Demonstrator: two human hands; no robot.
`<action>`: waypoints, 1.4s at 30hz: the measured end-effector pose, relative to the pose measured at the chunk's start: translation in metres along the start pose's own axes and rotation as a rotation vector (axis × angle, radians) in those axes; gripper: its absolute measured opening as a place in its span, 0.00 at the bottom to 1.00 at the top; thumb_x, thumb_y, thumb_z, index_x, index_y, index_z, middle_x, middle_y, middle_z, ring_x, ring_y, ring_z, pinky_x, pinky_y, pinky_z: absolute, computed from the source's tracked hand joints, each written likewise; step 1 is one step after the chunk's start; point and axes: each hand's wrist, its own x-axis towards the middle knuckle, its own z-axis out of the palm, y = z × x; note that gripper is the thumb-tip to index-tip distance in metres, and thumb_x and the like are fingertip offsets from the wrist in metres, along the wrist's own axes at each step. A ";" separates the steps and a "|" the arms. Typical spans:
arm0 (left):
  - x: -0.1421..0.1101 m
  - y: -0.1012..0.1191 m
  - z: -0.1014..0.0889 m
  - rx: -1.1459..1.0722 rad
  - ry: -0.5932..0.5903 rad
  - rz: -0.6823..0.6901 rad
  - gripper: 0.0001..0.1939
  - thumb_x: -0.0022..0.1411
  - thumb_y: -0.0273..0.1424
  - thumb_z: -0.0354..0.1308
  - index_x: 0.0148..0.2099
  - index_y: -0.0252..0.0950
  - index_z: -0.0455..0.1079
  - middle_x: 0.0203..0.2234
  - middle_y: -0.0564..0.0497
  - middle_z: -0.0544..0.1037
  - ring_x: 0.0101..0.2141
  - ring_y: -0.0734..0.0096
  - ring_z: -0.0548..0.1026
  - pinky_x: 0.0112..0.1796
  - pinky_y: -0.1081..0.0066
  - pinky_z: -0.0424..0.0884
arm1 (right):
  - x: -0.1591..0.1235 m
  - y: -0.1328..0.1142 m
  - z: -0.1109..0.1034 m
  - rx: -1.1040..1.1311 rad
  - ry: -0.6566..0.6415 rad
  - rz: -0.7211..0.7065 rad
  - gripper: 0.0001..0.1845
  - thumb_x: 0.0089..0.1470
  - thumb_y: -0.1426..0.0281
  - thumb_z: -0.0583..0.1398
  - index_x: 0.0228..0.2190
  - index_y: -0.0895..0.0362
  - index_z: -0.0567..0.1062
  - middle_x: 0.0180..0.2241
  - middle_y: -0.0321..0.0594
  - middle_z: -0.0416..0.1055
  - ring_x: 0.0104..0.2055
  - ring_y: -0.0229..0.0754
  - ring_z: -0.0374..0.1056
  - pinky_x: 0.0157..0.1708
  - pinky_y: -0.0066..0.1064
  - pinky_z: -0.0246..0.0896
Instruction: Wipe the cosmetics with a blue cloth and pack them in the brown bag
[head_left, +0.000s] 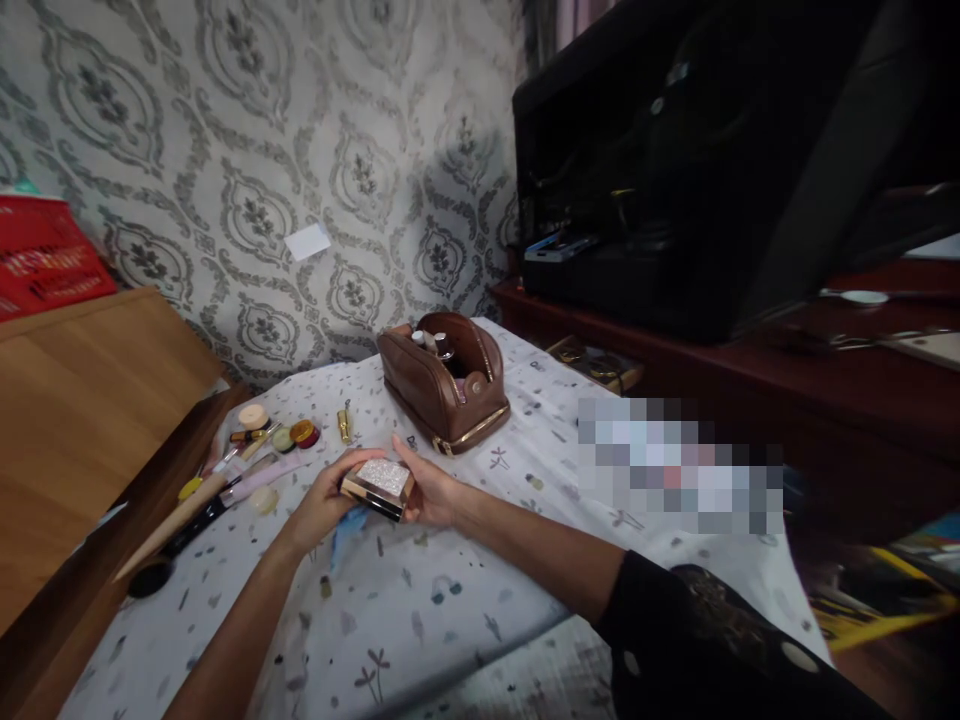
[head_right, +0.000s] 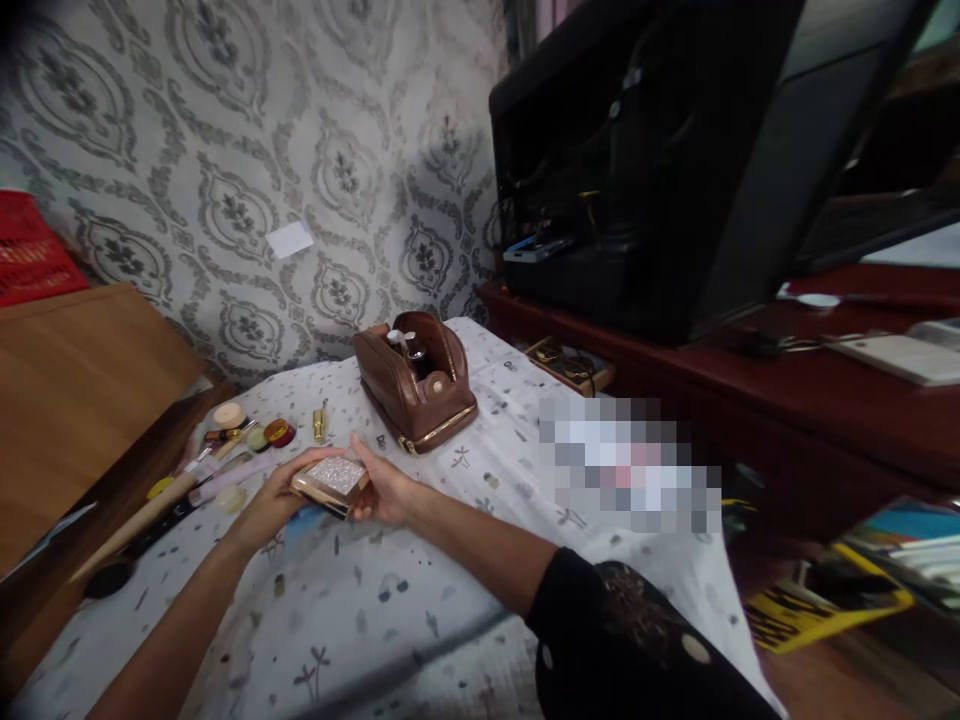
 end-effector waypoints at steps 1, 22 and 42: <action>0.001 -0.001 -0.001 -0.020 0.006 -0.022 0.24 0.49 0.30 0.67 0.51 0.38 0.76 0.46 0.46 0.79 0.47 0.57 0.76 0.47 0.66 0.70 | 0.001 0.001 0.000 -0.028 0.023 0.004 0.36 0.63 0.44 0.43 0.25 0.59 0.70 0.14 0.37 0.67 0.13 0.35 0.60 0.11 0.23 0.56; 0.019 -0.049 -0.041 0.213 -0.037 -0.196 0.24 0.44 0.51 0.68 0.37 0.38 0.80 0.34 0.49 0.83 0.41 0.53 0.78 0.49 0.60 0.72 | -0.002 -0.003 -0.003 -0.770 0.190 -0.577 0.11 0.50 0.63 0.67 0.30 0.57 0.73 0.23 0.28 0.62 0.27 0.32 0.58 0.28 0.24 0.51; 0.054 -0.019 -0.032 1.055 0.154 0.115 0.21 0.67 0.37 0.43 0.49 0.34 0.72 0.46 0.39 0.79 0.49 0.51 0.74 0.53 0.53 0.66 | -0.020 -0.012 0.003 -0.942 0.496 -0.791 0.14 0.62 0.61 0.52 0.34 0.58 0.70 0.26 0.34 0.64 0.28 0.36 0.59 0.31 0.28 0.53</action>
